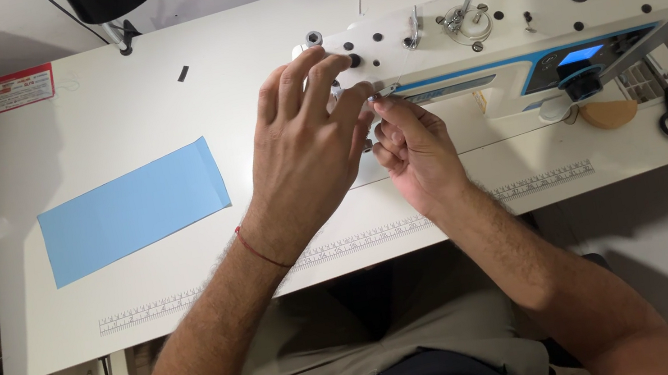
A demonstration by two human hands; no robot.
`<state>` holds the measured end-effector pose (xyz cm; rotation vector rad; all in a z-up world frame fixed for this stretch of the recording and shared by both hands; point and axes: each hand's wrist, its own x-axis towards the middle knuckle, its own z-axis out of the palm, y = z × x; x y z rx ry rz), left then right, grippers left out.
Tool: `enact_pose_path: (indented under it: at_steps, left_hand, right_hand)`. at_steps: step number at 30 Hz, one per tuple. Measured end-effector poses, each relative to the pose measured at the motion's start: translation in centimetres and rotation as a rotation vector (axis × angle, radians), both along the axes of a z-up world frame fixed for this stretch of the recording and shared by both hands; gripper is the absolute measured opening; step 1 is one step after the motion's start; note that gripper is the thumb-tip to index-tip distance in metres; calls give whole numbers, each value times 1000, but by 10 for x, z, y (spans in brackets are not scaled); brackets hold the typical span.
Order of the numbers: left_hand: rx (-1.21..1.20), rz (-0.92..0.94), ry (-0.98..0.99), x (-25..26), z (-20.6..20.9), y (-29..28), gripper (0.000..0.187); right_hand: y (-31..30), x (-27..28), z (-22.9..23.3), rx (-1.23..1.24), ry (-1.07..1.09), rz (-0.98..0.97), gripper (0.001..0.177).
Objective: Threading a sewing machine and preparing fabric pieces for assembly
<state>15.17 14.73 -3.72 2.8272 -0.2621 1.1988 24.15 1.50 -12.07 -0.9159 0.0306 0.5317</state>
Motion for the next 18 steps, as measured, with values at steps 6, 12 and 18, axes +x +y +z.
enact_pose_path:
  at_steps: [6, 12, 18]
  left_hand:
    - [-7, -19, 0, 5, -2, 0, 22]
    - [-12, -1, 4, 4, -1, 0, 19]
    - [-21, -7, -5, 4, -2, 0, 19]
  right_hand:
    - [-2, 0, -2, 24, -27, 22, 5]
    - [-5, 2, -6, 9, -20, 43, 9]
    - [-5, 4, -7, 33, -18, 65, 4]
